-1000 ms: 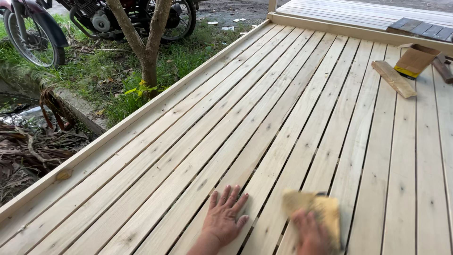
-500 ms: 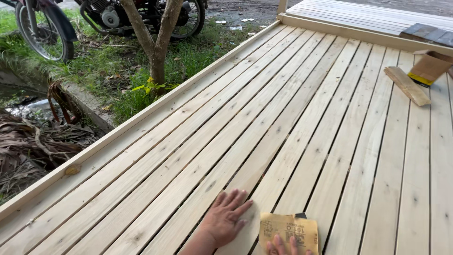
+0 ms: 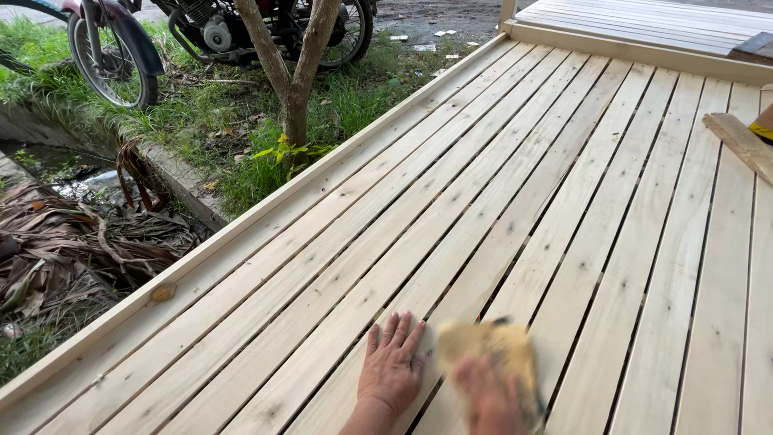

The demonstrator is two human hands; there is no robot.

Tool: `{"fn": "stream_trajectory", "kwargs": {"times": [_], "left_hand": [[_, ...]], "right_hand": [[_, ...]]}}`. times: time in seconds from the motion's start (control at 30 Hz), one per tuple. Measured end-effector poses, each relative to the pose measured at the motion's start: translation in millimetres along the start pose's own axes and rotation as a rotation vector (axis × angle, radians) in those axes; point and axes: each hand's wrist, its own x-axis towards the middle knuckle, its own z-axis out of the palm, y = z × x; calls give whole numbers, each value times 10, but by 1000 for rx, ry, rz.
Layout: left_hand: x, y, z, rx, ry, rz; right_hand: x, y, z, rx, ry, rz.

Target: The person sands the slatted surface of a wooden bench outdoors, rubbing a sheet of sandpaper by hand back and forth across the planks. They work across different sections of the bench, steadying the wood with their free hand and repositioning the sandpaper as they cover new areas.

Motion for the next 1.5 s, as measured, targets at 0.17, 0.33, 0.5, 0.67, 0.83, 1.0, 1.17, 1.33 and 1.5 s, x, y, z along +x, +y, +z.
{"fn": "stream_trajectory", "kwargs": {"times": [0.17, 0.33, 0.5, 0.67, 0.83, 1.0, 1.17, 1.33, 1.5], "left_hand": [[28, -171, 210, -100, 127, 17], [109, -277, 321, -167, 177, 35], [150, -273, 360, -161, 161, 20], [90, -229, 267, -106, 207, -16], [20, -456, 58, 62, -137, -71], [108, -470, -84, 420, 944, 132], [47, -305, -295, 168, -146, -353], [12, -298, -311, 141, -90, -329], [96, -421, -115, 117, 38, -314]], "right_hand": [[-65, -42, -25, -30, -172, -187], [854, 557, -602, 35, 87, 28], [894, 323, -695, -53, 66, 112], [103, -348, -384, -321, 783, -406], [304, 65, -740, -281, 4, -180], [1156, 439, -961, 0, -94, 127], [764, 133, -217, -135, -105, 71], [40, -256, 417, -356, 936, -499], [617, -324, -185, 4, -179, -121]]}}
